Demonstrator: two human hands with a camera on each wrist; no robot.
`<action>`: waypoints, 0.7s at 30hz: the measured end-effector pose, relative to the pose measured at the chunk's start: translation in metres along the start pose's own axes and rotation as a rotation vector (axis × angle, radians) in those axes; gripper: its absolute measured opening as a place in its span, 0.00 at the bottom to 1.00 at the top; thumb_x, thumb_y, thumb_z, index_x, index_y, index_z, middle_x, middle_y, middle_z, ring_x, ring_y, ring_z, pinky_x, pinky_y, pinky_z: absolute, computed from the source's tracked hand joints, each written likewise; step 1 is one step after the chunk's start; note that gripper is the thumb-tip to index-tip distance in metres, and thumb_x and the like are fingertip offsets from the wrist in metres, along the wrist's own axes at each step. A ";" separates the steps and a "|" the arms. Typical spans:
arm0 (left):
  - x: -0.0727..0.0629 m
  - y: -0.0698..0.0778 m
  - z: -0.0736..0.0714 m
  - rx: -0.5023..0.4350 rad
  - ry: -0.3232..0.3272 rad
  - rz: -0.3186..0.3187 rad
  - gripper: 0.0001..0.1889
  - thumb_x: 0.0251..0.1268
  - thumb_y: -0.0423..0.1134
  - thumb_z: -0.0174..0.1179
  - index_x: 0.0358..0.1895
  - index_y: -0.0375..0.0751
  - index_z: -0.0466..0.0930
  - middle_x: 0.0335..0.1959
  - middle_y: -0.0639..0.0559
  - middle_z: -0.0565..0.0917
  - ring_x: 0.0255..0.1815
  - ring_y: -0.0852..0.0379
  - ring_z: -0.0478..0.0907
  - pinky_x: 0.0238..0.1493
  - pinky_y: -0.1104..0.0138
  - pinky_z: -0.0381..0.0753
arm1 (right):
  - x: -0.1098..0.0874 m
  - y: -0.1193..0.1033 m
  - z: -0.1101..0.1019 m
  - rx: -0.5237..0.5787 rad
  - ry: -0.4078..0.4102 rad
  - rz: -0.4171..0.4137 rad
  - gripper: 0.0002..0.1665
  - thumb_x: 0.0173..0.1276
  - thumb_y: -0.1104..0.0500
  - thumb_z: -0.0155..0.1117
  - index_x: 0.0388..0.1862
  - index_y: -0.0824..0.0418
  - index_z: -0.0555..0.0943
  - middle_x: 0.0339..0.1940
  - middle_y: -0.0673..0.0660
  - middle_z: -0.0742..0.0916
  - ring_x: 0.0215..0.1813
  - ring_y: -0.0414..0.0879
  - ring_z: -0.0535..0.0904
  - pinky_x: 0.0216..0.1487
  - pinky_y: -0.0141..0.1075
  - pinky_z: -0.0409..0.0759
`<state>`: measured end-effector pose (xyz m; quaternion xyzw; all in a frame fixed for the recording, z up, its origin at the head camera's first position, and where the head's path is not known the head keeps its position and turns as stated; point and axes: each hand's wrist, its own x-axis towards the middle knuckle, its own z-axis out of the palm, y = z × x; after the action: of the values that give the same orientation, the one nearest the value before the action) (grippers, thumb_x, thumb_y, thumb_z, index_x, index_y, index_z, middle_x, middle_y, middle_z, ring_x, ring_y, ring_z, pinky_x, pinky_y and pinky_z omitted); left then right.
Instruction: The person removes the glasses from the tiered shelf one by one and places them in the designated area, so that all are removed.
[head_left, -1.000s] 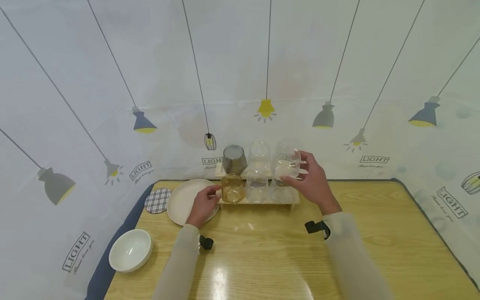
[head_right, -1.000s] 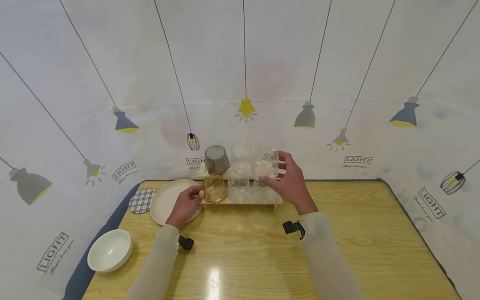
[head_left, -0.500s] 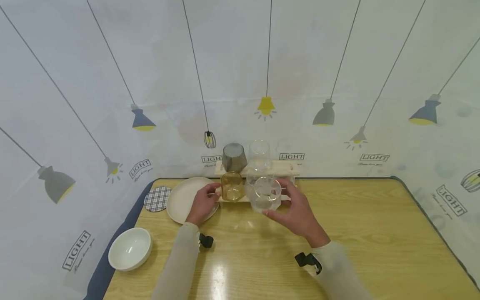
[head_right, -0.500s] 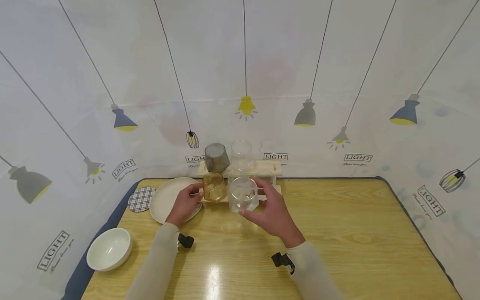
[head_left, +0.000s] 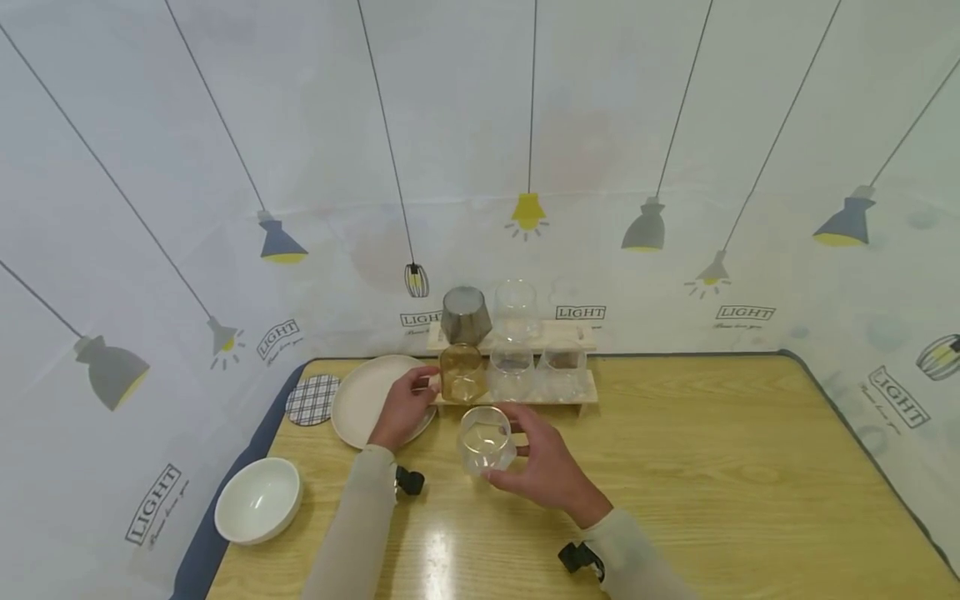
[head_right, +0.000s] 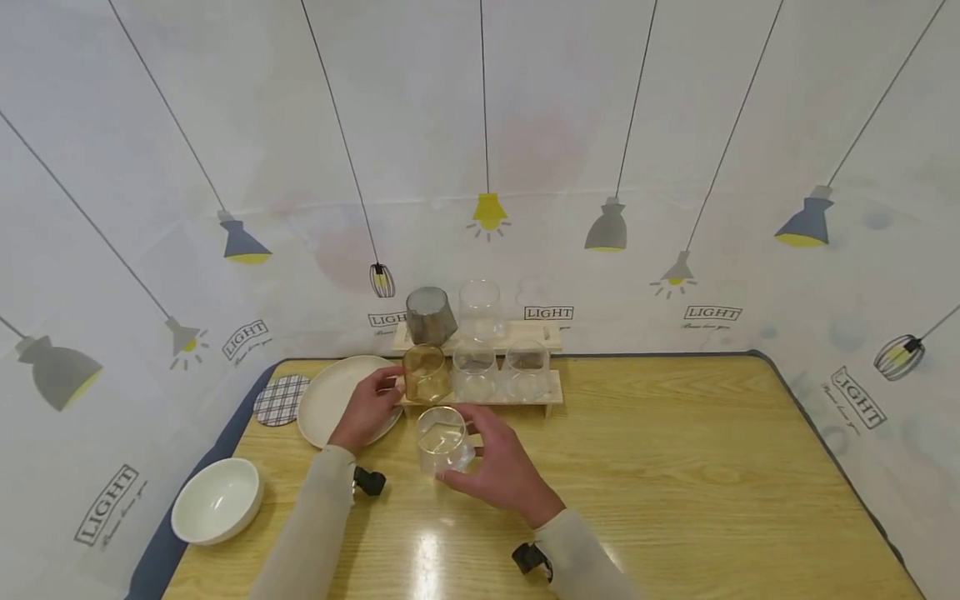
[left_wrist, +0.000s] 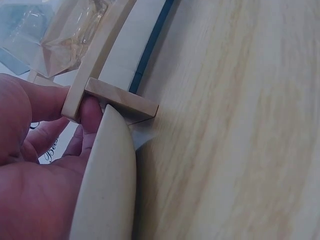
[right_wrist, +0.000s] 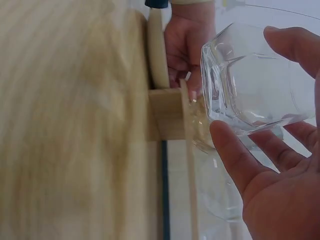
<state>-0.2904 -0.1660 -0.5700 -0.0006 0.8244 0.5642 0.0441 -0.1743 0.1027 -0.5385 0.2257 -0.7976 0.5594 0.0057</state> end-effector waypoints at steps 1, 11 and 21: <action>0.000 0.000 0.000 -0.006 -0.001 -0.002 0.20 0.78 0.38 0.61 0.69 0.42 0.79 0.64 0.37 0.82 0.64 0.41 0.82 0.64 0.51 0.83 | 0.000 0.001 0.004 0.011 -0.012 0.007 0.52 0.55 0.55 0.87 0.77 0.48 0.71 0.67 0.53 0.81 0.64 0.56 0.81 0.54 0.41 0.90; -0.002 0.004 -0.001 0.004 0.007 -0.013 0.20 0.78 0.37 0.61 0.69 0.41 0.79 0.64 0.36 0.82 0.64 0.40 0.81 0.64 0.51 0.84 | 0.002 0.010 0.038 0.009 -0.084 0.061 0.46 0.54 0.53 0.87 0.70 0.52 0.74 0.62 0.53 0.82 0.62 0.55 0.83 0.54 0.41 0.89; -0.001 0.000 0.002 0.015 0.020 -0.009 0.20 0.79 0.37 0.61 0.70 0.42 0.79 0.64 0.37 0.82 0.64 0.40 0.82 0.62 0.51 0.85 | 0.000 0.015 0.056 -0.030 -0.104 0.125 0.48 0.51 0.54 0.89 0.69 0.51 0.73 0.63 0.51 0.82 0.61 0.51 0.84 0.53 0.36 0.88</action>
<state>-0.2894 -0.1638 -0.5705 -0.0096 0.8290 0.5579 0.0387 -0.1662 0.0562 -0.5727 0.2041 -0.8176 0.5342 -0.0671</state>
